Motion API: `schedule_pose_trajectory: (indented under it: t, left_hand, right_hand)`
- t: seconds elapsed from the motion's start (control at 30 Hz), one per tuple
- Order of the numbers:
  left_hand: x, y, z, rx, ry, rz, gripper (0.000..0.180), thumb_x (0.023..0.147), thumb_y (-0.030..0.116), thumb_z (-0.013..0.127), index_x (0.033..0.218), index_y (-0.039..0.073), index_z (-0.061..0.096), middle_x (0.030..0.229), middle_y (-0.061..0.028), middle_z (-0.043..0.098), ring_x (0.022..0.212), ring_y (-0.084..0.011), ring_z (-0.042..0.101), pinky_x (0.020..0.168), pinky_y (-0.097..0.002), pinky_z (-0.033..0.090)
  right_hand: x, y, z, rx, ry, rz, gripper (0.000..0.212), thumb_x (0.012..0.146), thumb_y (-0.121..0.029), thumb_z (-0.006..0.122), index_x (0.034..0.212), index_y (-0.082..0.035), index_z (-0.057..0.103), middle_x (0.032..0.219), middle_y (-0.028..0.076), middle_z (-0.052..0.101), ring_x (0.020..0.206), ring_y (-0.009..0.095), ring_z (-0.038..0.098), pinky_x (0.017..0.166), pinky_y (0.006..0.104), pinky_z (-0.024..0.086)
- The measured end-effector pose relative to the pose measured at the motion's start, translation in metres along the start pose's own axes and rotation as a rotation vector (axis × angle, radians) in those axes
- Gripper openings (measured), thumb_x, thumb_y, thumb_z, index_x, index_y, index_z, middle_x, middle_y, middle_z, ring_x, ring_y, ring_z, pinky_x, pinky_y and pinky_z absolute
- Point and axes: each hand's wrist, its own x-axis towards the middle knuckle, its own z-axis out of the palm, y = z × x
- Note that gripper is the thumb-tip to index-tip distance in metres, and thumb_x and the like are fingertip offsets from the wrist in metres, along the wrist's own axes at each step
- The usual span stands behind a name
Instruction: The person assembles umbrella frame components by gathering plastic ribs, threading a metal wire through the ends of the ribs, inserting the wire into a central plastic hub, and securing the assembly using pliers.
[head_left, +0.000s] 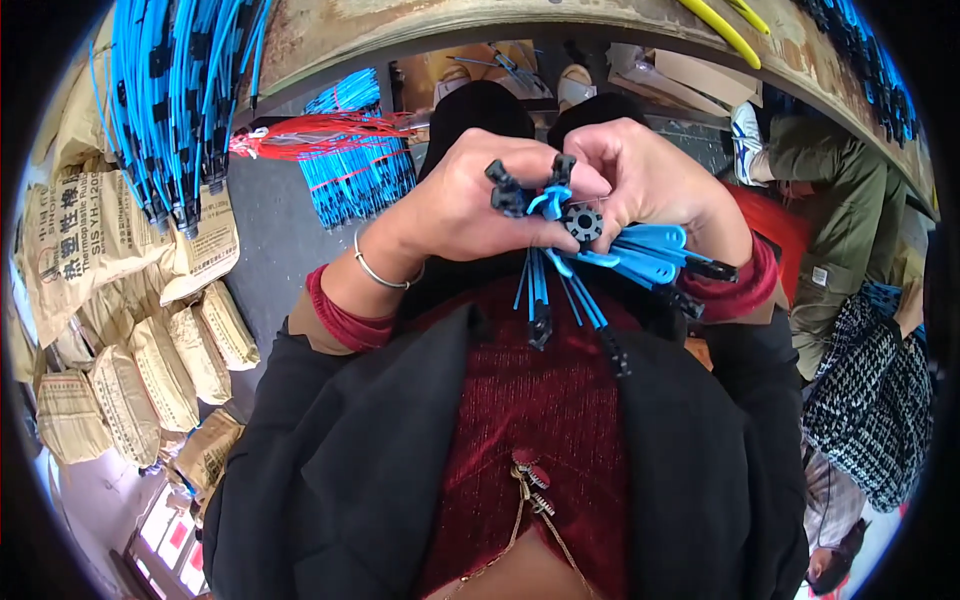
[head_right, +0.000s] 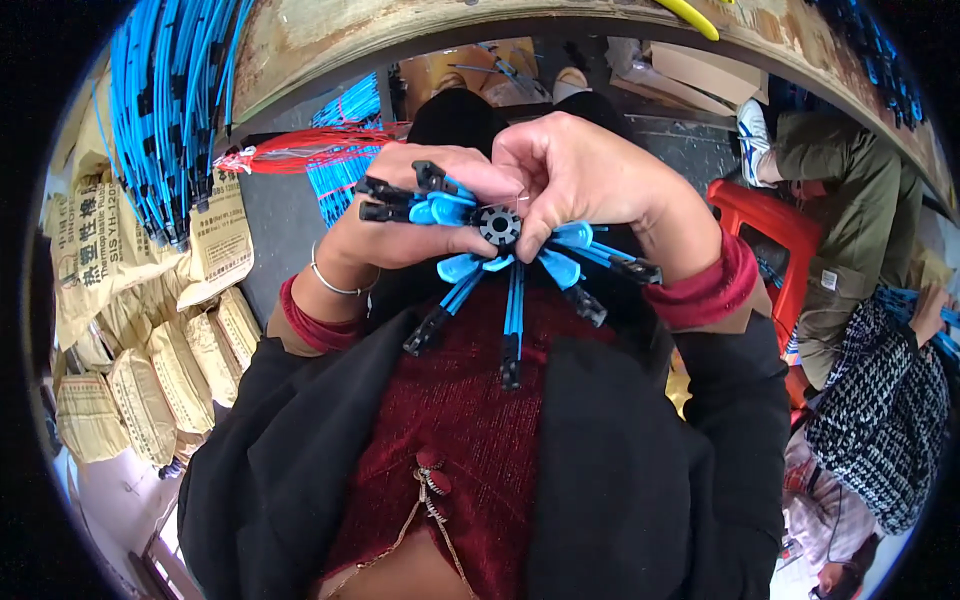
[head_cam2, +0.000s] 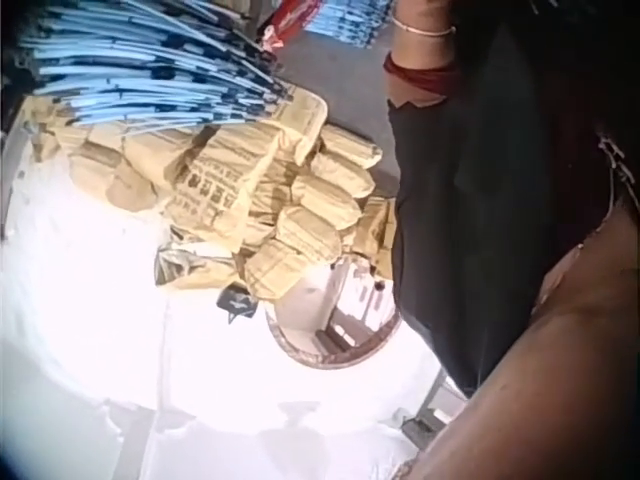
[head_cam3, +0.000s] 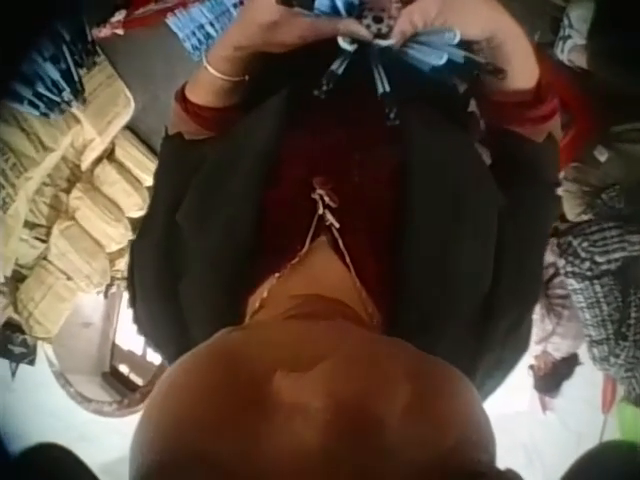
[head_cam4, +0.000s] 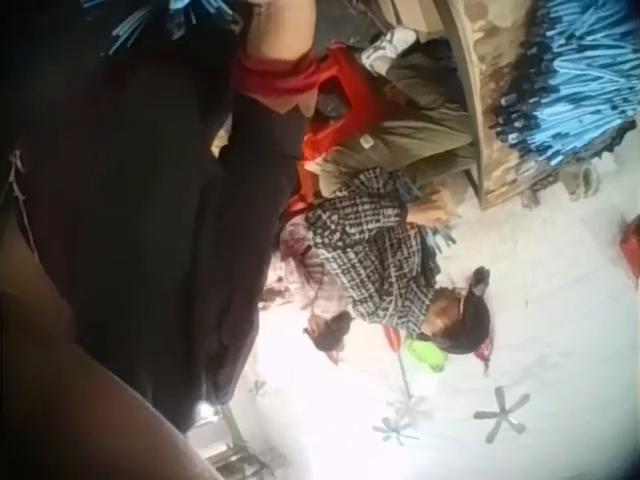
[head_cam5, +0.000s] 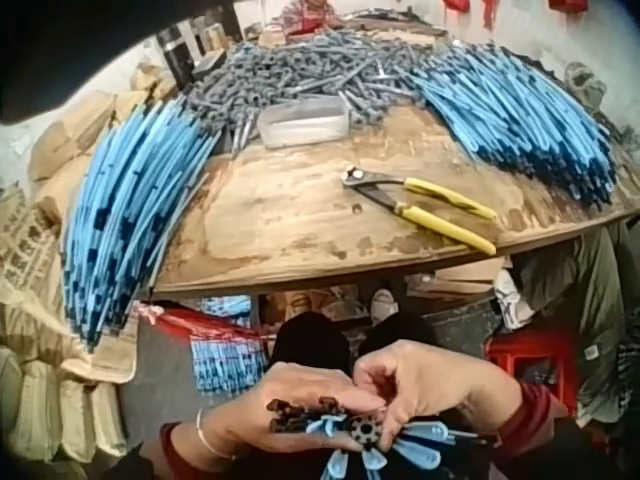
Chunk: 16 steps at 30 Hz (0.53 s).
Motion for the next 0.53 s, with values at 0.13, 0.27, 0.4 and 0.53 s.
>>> schedule_pose_trajectory:
  t: [0.13,0.27,0.4,0.53]
  left_hand:
    - [0.004,-0.005,-0.011,-0.114,-0.092,-0.118,0.044,0.06,0.008,0.08,0.1,0.0,0.063,0.092,-0.0116,0.064,0.084,-0.0195,0.062,0.076,-0.0285,0.049]
    - [0.01,-0.004,-0.024,0.088,-0.062,-0.043,0.054,0.057,0.012,0.082,0.105,0.002,0.062,0.112,-0.0148,0.055,0.1,-0.0228,0.056,0.085,-0.0322,0.045]
    - [0.017,0.003,-0.035,0.406,-0.161,0.175,0.067,0.055,0.02,0.083,0.115,0.009,0.057,0.13,-0.013,0.04,0.114,-0.0269,0.044,0.095,-0.0382,0.037]
    - [0.023,0.011,-0.032,0.601,-0.221,0.324,0.091,0.058,0.031,0.081,0.135,0.015,0.036,0.133,-0.0105,0.037,0.118,-0.0314,0.039,0.101,-0.0451,0.03]
  right_hand:
    - [0.003,-0.001,0.002,-0.027,-0.008,-0.057,0.041,0.048,-0.006,0.085,0.076,-0.003,0.054,0.071,-0.001,0.057,0.069,0.007,0.054,0.06,0.0234,0.045]
    - [0.007,-0.01,0.011,-0.06,0.052,-0.168,0.047,0.052,-0.009,0.083,0.088,-0.001,0.055,0.078,0.003,0.058,0.071,0.011,0.056,0.063,0.0268,0.046]
    - [0.0,-0.018,0.022,-0.466,0.01,-0.331,0.057,0.058,-0.011,0.08,0.106,-0.001,0.052,0.09,0.007,0.059,0.078,0.02,0.058,0.071,0.0327,0.047]
    - [-0.011,-0.024,0.023,-0.649,-0.023,-0.044,0.065,0.062,-0.016,0.079,0.12,-0.01,0.05,0.11,0.01,0.057,0.102,0.03,0.055,0.091,0.0391,0.042]
